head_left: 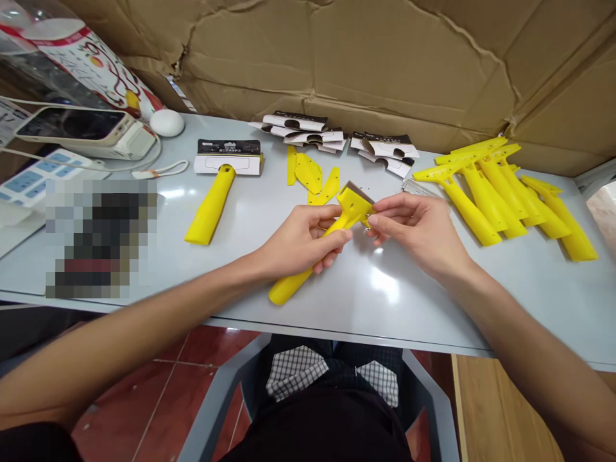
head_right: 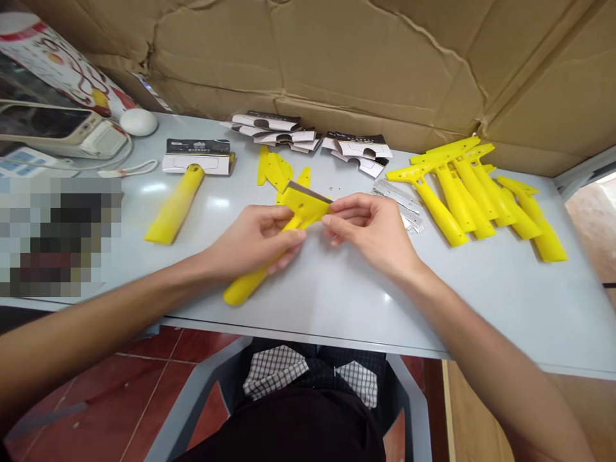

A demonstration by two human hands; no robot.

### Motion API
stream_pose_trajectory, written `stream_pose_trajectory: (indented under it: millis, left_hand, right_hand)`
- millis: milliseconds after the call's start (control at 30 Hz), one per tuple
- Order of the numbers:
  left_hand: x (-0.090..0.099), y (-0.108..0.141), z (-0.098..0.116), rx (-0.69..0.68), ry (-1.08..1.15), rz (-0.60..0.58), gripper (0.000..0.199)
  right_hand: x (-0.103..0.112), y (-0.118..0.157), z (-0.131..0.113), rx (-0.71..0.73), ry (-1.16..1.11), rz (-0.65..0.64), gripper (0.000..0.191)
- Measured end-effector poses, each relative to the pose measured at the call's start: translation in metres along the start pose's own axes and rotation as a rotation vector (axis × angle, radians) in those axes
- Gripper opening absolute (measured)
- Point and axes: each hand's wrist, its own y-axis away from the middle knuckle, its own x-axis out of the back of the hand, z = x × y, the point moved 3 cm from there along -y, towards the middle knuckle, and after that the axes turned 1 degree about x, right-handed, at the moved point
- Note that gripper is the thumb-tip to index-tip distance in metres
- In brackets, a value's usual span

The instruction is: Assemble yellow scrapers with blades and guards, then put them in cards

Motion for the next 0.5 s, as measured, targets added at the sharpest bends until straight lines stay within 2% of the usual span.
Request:
stream_pose_trajectory:
  millis: [333,500]
  left_hand:
    - [-0.005,0.002,-0.001,0.042,0.132,-0.029,0.026]
    - [-0.007,0.003,0.000,0.117,0.101,0.014,0.019]
  right_hand:
    - [-0.007,0.006,-0.004,0.187,0.250,0.150,0.002]
    - [-0.013,0.013,-0.010,0.544,0.634,0.232,0.014]
